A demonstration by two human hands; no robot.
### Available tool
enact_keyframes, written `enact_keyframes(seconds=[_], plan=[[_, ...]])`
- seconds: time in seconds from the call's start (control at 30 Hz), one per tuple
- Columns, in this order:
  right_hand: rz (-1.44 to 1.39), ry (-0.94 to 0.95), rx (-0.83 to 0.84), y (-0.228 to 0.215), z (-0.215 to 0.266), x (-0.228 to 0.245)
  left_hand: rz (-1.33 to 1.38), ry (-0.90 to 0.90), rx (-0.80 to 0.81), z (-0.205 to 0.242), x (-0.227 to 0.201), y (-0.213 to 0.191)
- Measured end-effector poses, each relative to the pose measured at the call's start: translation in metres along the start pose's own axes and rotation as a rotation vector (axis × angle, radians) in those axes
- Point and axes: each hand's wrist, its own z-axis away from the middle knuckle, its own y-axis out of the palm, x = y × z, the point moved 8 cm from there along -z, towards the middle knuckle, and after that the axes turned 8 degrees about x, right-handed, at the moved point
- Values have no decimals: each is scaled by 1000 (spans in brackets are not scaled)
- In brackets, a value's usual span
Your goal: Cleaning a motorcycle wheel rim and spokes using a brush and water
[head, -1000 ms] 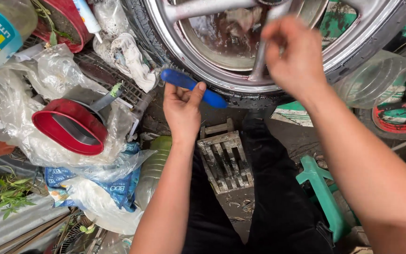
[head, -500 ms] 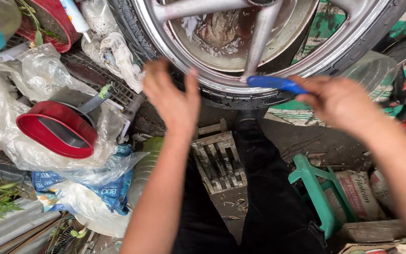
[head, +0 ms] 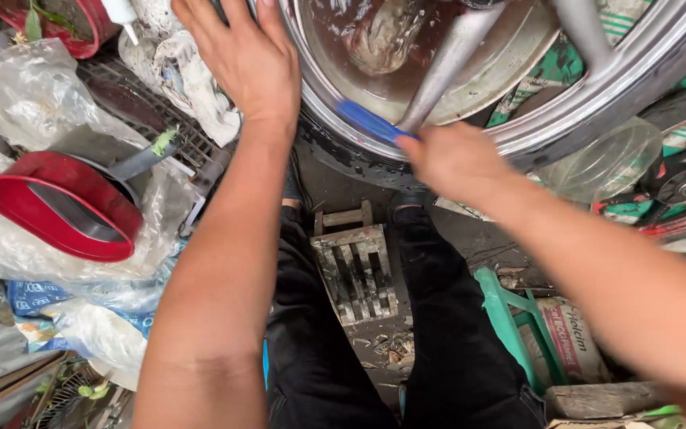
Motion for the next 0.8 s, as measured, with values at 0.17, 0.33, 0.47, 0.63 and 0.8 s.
enact_keyframes(seconds=[0.17,0.33,0.47,0.63,0.8], plan=[[-127,-47,-19,-9,16,24,87,156,20,-22,-28,-25],[191,192,-32,8,13,-61,157,84,105,-17,-30,-31],[-77,-177,-326,0,-44,36,214,49,204,-14,-34,-28],[-159,-141,-273,-5,-20,37,255,1,306,8,-18,-31],[183,31,-147,17,-12,-35,210,95,448,30,0,12]])
